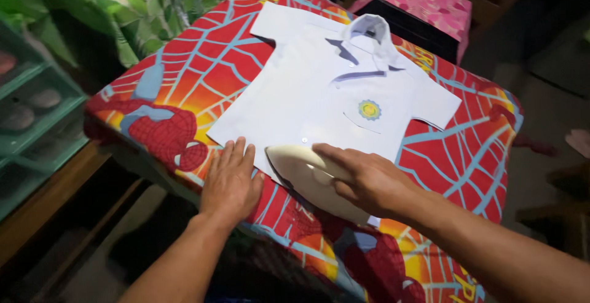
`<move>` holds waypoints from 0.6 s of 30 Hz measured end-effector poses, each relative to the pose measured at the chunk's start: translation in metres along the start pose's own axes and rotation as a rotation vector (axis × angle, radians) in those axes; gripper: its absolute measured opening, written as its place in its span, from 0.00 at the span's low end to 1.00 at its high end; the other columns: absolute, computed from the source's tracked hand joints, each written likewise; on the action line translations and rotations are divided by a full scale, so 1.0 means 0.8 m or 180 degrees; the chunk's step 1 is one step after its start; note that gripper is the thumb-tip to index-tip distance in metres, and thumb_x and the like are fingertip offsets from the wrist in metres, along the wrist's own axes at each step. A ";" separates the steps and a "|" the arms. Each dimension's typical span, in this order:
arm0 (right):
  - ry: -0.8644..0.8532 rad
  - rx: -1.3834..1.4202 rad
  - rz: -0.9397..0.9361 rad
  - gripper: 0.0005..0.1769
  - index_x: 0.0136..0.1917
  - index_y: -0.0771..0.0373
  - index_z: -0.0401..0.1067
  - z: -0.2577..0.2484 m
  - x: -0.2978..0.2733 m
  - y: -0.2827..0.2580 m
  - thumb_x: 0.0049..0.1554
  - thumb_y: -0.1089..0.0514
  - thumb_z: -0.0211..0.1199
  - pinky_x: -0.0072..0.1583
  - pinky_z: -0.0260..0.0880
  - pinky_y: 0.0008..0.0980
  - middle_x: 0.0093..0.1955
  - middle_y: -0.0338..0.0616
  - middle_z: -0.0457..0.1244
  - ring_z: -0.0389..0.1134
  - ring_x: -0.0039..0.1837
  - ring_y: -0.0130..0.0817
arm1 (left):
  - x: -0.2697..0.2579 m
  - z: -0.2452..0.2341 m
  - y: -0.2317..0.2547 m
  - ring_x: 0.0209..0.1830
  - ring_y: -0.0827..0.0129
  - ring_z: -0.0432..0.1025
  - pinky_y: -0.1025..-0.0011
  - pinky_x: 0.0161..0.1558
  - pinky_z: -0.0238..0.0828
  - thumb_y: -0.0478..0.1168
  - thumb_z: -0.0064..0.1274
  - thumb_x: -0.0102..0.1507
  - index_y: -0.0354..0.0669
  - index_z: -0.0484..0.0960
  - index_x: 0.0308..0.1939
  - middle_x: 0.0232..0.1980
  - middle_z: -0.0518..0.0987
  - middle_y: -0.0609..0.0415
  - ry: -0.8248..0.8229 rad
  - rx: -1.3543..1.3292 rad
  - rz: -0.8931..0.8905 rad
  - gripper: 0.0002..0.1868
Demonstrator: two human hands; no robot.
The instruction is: The person irons a white short-sleeved shirt laid flat on a Spider-Man themed bedsheet. They use a white electric iron to smooth the front, sleeves, and collar areas, repeatedly moving the iron back and forth while holding the fabric with the other hand.
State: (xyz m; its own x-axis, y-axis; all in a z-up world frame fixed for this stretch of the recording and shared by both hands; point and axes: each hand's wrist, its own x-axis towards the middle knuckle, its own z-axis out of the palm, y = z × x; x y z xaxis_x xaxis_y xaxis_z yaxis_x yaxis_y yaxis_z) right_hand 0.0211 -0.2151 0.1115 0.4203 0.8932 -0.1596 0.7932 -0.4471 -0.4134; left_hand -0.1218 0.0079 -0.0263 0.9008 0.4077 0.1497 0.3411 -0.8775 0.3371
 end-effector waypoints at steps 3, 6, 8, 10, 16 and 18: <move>-0.0098 -0.0005 0.0150 0.45 0.80 0.42 0.57 -0.002 -0.002 0.002 0.51 0.57 0.65 0.61 0.70 0.47 0.65 0.51 0.65 0.68 0.63 0.54 | 0.005 0.004 -0.005 0.79 0.51 0.49 0.52 0.76 0.40 0.49 0.50 0.63 0.38 0.65 0.71 0.78 0.58 0.42 -0.0092 0.0118 -0.0073 0.35; -0.0141 -0.0038 0.0124 0.46 0.80 0.42 0.56 -0.011 -0.027 0.023 0.50 0.58 0.66 0.60 0.70 0.46 0.64 0.51 0.65 0.69 0.62 0.53 | 0.009 0.008 -0.010 0.80 0.51 0.47 0.52 0.76 0.38 0.49 0.49 0.64 0.38 0.63 0.72 0.79 0.56 0.42 -0.0191 0.0128 -0.0187 0.35; -0.0140 0.0093 0.0118 0.47 0.79 0.43 0.57 -0.013 -0.045 0.034 0.48 0.59 0.65 0.60 0.72 0.44 0.61 0.50 0.67 0.70 0.61 0.50 | 0.007 0.011 -0.012 0.81 0.50 0.46 0.53 0.76 0.37 0.50 0.48 0.64 0.38 0.62 0.73 0.80 0.55 0.42 -0.0192 0.0141 -0.0207 0.36; -0.0309 0.0007 0.0294 0.48 0.80 0.41 0.55 -0.012 -0.045 0.037 0.48 0.59 0.65 0.60 0.72 0.44 0.63 0.49 0.67 0.70 0.60 0.49 | 0.007 0.010 -0.014 0.80 0.48 0.46 0.52 0.75 0.38 0.49 0.50 0.62 0.37 0.63 0.72 0.78 0.55 0.39 0.0026 0.0027 -0.0372 0.37; -0.0228 -0.0052 0.0086 0.46 0.80 0.41 0.56 -0.003 -0.011 0.016 0.50 0.58 0.65 0.59 0.70 0.48 0.62 0.50 0.66 0.69 0.60 0.53 | 0.024 -0.022 -0.017 0.73 0.45 0.60 0.48 0.71 0.55 0.46 0.50 0.64 0.39 0.68 0.71 0.73 0.69 0.41 0.0507 -0.0439 -0.1496 0.33; -0.0195 -0.0081 -0.0009 0.44 0.79 0.42 0.55 0.001 0.010 0.001 0.51 0.57 0.65 0.59 0.70 0.48 0.63 0.51 0.66 0.69 0.60 0.54 | 0.047 -0.032 -0.026 0.69 0.45 0.64 0.48 0.69 0.58 0.46 0.51 0.64 0.40 0.71 0.69 0.68 0.74 0.42 0.0368 -0.0522 -0.1819 0.30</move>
State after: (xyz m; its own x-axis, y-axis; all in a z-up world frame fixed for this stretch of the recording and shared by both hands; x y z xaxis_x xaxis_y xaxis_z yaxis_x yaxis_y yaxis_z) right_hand 0.0252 -0.2082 0.1093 0.3909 0.8954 -0.2132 0.8057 -0.4448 -0.3912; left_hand -0.1023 0.0480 -0.0038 0.5489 0.8359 -0.0005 0.7083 -0.4648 0.5313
